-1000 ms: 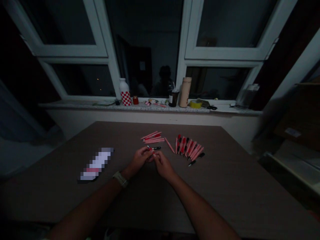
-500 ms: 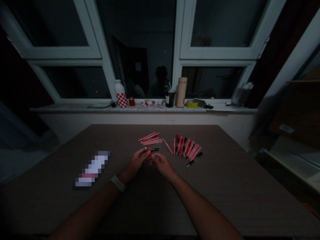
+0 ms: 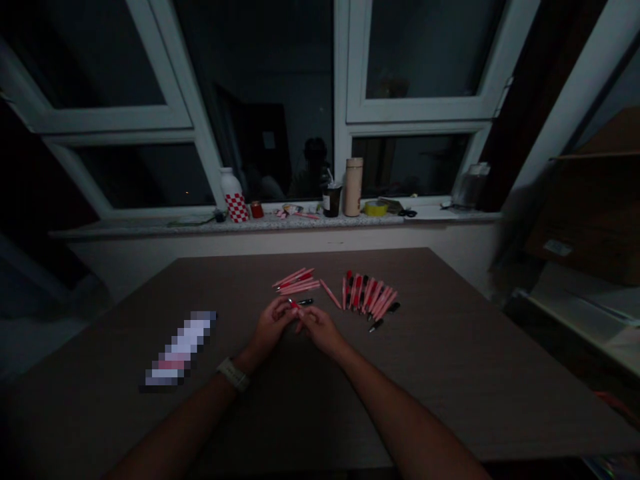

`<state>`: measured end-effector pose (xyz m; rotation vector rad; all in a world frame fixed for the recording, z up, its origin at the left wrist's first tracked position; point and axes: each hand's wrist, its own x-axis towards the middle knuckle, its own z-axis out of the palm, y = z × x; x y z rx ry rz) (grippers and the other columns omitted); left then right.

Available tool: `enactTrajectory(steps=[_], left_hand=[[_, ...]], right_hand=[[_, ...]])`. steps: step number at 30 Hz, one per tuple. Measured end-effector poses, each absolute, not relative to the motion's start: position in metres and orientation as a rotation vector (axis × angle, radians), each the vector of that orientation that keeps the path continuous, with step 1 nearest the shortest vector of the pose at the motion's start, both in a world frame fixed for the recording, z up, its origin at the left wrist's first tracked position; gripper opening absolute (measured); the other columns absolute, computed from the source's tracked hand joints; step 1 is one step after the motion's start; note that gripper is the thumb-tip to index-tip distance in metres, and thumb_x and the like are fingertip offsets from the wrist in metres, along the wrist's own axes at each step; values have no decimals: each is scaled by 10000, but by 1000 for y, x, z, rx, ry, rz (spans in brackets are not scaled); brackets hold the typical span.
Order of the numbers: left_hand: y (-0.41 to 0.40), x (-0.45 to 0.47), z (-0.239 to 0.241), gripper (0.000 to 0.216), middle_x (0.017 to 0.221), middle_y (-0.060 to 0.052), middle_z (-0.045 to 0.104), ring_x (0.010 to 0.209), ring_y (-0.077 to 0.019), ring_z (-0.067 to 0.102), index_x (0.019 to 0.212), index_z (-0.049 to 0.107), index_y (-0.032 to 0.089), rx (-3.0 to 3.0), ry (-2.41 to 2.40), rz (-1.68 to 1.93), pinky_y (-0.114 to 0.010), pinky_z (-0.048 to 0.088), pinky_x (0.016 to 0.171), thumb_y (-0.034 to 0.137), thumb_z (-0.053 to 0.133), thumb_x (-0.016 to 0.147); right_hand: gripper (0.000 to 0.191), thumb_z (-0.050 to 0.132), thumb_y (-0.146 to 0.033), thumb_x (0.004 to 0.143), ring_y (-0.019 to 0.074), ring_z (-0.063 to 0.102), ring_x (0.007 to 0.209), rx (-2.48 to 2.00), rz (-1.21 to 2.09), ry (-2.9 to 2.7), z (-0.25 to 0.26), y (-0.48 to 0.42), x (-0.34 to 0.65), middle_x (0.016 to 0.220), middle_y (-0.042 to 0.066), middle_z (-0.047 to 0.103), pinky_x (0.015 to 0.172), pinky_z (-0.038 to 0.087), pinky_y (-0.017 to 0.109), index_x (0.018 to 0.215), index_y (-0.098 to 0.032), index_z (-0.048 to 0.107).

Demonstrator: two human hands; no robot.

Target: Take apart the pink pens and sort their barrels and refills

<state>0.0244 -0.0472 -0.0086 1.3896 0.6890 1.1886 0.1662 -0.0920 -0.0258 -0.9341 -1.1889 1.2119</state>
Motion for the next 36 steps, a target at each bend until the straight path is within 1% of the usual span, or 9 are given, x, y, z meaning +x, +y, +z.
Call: enactTrajectory(steps=[4,6,12,17,22,26,28,33,36], left_hand=[[-50,23,-4,375,776,-11,661,668,-124,602,843,651,145,1329,785,1212,-210,444,589,415,829,653],[-50,22,-2,385,766,-15,664,646,-121,590,847,671,137,1325,809,1183,-207,424,561,409,842,633],[-49,23,-2,418,915,-69,726,762,-156,636,958,703,144,1313,746,1164,-223,449,638,407,831,659],[-52,25,-2,339,818,-29,702,760,-143,630,857,702,137,1288,815,1253,-228,472,716,374,839,657],[-52,25,-1,462,975,-66,725,860,-169,661,1045,679,159,1224,713,1167,-262,498,790,353,846,661],[-48,23,-5,384,859,-28,704,766,-129,636,954,688,150,1247,776,1244,-211,480,708,344,846,663],[-47,22,-7,370,802,-19,691,720,-120,623,920,688,141,1240,794,1225,-203,472,674,342,850,656],[-46,22,-5,462,986,-71,712,856,-160,658,1049,673,149,1203,696,1185,-249,499,787,322,848,657],[-47,22,-5,473,909,-41,706,801,-139,651,1052,669,156,1178,733,1244,-229,489,748,308,854,645]], right_hand=[[513,635,-676,762,67,364,439,-938,1168,-1256,-27,-91,165,591,-22,592,422,221,204,804,-165,616],[527,642,-678,753,61,352,419,-927,1196,-1254,-28,-91,166,608,-15,620,415,216,204,850,-160,625],[505,660,-660,749,46,301,351,-889,1293,-1178,-29,-87,168,632,-28,669,378,188,188,909,-191,557],[500,678,-649,743,49,328,388,-908,1228,-1238,-36,-84,166,627,-22,666,406,210,186,882,-181,565],[497,631,-651,783,60,335,408,-908,1226,-1249,-33,-85,168,620,-18,642,425,216,204,904,-169,621],[496,673,-648,744,72,394,457,-925,1183,-1256,-33,-84,166,631,-5,649,457,234,207,843,-164,628],[502,674,-648,742,68,378,453,-928,1194,-1259,-35,-83,165,650,3,669,459,229,206,861,-162,639],[509,679,-641,738,54,314,416,-910,1262,-1205,-33,-85,165,684,12,689,433,192,208,905,-161,645],[503,701,-628,725,56,338,434,-916,1237,-1229,-27,-88,165,649,7,665,443,202,208,868,-149,648]])
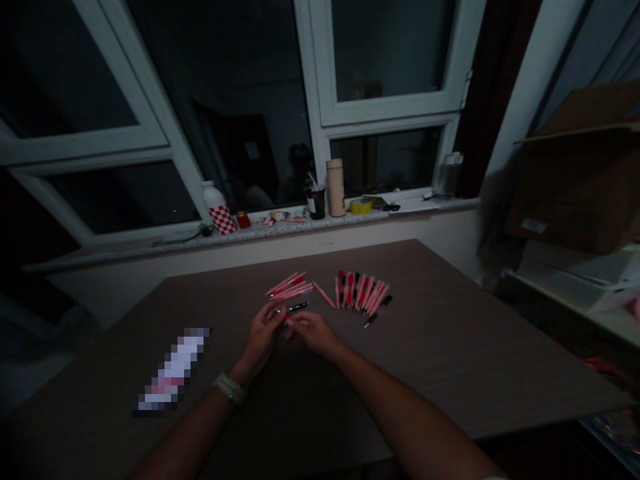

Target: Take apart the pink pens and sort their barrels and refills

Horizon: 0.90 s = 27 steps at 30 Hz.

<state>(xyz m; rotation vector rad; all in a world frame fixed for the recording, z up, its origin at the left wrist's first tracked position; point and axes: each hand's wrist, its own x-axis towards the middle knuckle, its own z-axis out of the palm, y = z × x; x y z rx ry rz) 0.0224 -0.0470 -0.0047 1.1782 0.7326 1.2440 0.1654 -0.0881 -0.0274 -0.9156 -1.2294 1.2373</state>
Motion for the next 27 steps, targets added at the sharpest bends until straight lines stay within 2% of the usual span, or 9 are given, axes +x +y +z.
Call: enactTrajectory(steps=[3,8,12,17,22,26,27], left_hand=[[-47,22,-3,457,837,-33,703,758,-132,646,1021,678,144,1166,768,1210,-221,480,720,308,859,635],[-48,23,-1,534,971,-62,721,854,-158,665,1097,663,157,1156,696,1207,-246,491,779,307,868,627],[-47,23,-2,535,800,-21,699,748,-133,653,1093,660,145,1161,750,1207,-223,480,720,313,869,630],[-48,23,-2,583,954,-54,711,828,-153,667,1153,634,164,1155,687,1196,-244,494,759,303,864,635],[-50,24,0,526,700,26,644,671,-112,630,1091,647,145,1164,735,1191,-205,473,666,286,867,635],[-52,24,2,599,919,-54,718,814,-156,676,1147,616,151,1141,690,1154,-253,507,771,297,871,624],[-52,24,2,605,921,-53,719,818,-155,676,1149,611,156,1140,690,1165,-250,507,768,305,871,623]], right_hand=[[510,700,-631,725,60,371,446,-929,1229,-1245,-25,-90,166,645,11,662,452,219,208,858,-141,654],[520,700,-641,720,69,410,455,-917,1245,-1206,-28,-88,166,669,13,682,460,252,201,897,-154,662],[522,705,-630,721,59,380,436,-920,1249,-1213,-31,-86,165,679,15,694,459,245,199,924,-152,655],[532,675,-625,749,51,331,410,-933,1250,-1213,-33,-85,165,691,17,698,444,205,205,977,-145,646],[520,674,-627,751,64,373,423,-954,1215,-1249,-30,-86,165,655,12,683,452,228,206,943,-145,647],[518,624,-643,789,68,385,428,-964,1202,-1259,-26,-88,165,645,10,678,452,237,204,941,-149,648],[513,633,-642,783,71,401,437,-959,1195,-1255,-26,-89,165,641,8,673,457,241,205,932,-151,644]])
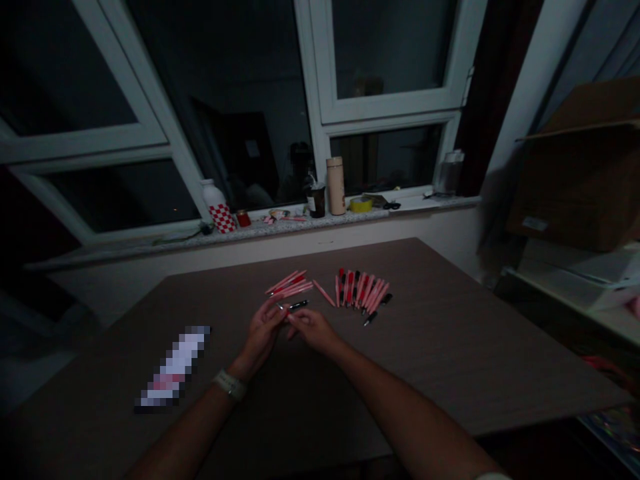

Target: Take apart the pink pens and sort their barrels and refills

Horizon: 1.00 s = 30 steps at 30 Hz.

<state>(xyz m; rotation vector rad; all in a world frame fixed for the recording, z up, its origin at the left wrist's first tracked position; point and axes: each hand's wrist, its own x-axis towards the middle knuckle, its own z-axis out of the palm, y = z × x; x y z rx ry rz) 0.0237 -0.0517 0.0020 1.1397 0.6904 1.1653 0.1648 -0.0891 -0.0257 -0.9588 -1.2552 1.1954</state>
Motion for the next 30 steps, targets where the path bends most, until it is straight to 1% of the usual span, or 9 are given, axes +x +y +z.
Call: enactTrajectory(steps=[4,6,10,15,20,24,26,28,30], left_hand=[[-50,24,-1,568,779,-10,695,725,-131,654,1074,628,151,1147,752,1192,-211,488,685,329,882,598],[-49,23,-1,567,784,-19,699,706,-129,650,1066,636,139,1145,763,1169,-215,488,682,316,886,589],[-50,24,1,622,825,-30,708,697,-125,647,1147,627,143,1151,732,1159,-220,485,679,317,878,605],[-50,25,-2,614,773,-3,683,675,-116,636,1134,623,152,1157,769,1186,-200,467,632,339,879,609],[-46,23,-4,604,701,6,667,619,-110,624,1092,635,129,1147,780,1169,-202,471,619,306,893,576],[-46,23,-2,613,741,5,682,656,-113,636,1121,608,153,1152,736,1209,-203,472,641,316,880,597],[-46,22,0,640,729,18,672,657,-109,630,1152,585,163,1138,748,1248,-202,464,643,335,874,608],[-45,21,1,664,688,41,643,637,-102,615,1166,572,168,1117,775,1295,-199,450,631,355,875,605],[-44,19,1,666,689,49,632,627,-96,601,1158,573,174,1095,794,1324,-194,433,610,368,876,598]], right_hand=[[501,690,-632,737,83,447,471,-959,1182,-1259,-25,-90,164,642,7,666,478,267,212,882,-155,631],[502,673,-638,752,83,441,475,-966,1176,-1283,-27,-89,163,634,3,660,483,278,214,878,-154,636],[484,620,-639,799,93,463,497,-958,1133,-1318,-32,-87,163,609,-19,626,512,317,222,880,-163,647],[434,676,-597,774,122,549,576,-963,1095,-1310,-33,-88,161,634,-11,635,575,375,238,839,-171,630],[459,640,-617,791,97,470,509,-964,1164,-1318,-29,-90,161,610,-9,614,500,312,223,828,-159,650],[482,693,-604,745,75,384,444,-945,1271,-1194,-23,-91,164,597,-29,602,438,235,203,948,-168,664],[489,660,-584,781,73,379,440,-885,1399,-1091,-17,-94,168,685,-3,657,424,217,194,1057,-181,650],[471,565,-552,851,79,410,467,-758,1578,-976,-10,-97,175,876,56,714,432,231,192,1156,-198,625],[464,483,-532,888,93,450,504,-644,1708,-858,-3,-101,183,1003,102,718,461,274,203,1174,-197,626]])
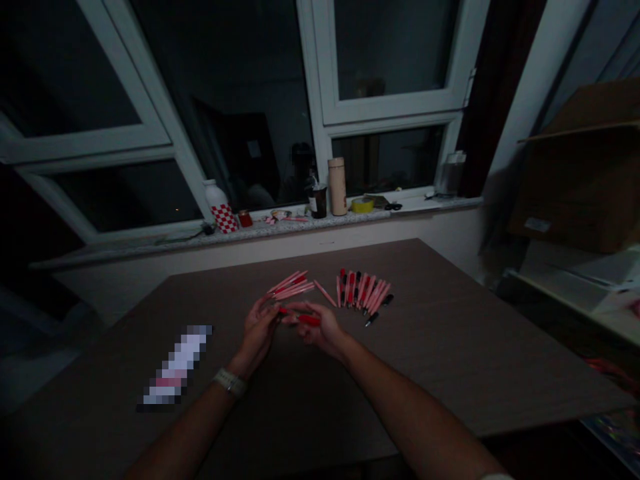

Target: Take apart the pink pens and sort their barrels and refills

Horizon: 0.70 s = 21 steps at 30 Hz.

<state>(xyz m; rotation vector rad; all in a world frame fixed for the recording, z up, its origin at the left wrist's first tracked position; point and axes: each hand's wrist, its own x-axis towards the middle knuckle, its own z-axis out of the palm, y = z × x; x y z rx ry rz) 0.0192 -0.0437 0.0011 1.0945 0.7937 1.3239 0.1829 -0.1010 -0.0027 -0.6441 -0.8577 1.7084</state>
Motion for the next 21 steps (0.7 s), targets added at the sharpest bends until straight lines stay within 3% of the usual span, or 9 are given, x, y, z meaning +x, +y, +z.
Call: enactTrajectory(steps=[5,9,15,21], left_hand=[[-42,18,0,648,708,44,634,577,-74,538,1118,594,170,1064,799,1297,-186,378,551,369,889,577],[-44,19,1,585,675,45,623,568,-79,519,1072,626,165,1138,822,1264,-188,359,547,385,879,593],[-47,18,2,309,749,-37,683,704,-167,601,810,705,162,1584,907,1179,-252,431,666,415,818,672],[-47,13,-3,190,930,-77,716,925,-254,593,926,748,223,2175,940,1180,-338,435,815,356,723,793]], right_hand=[[579,355,-643,917,126,498,529,-537,1740,-731,7,-104,191,1054,150,718,491,314,232,1132,-188,640],[547,344,-640,950,127,507,482,-555,1663,-607,9,-102,187,833,117,744,493,339,229,979,-179,637],[581,329,-661,957,114,479,412,-578,1615,-455,15,-102,190,658,66,713,472,336,227,897,-172,638],[564,396,-661,938,102,442,374,-553,1580,-369,15,-100,196,590,38,687,417,292,212,958,-160,654]])
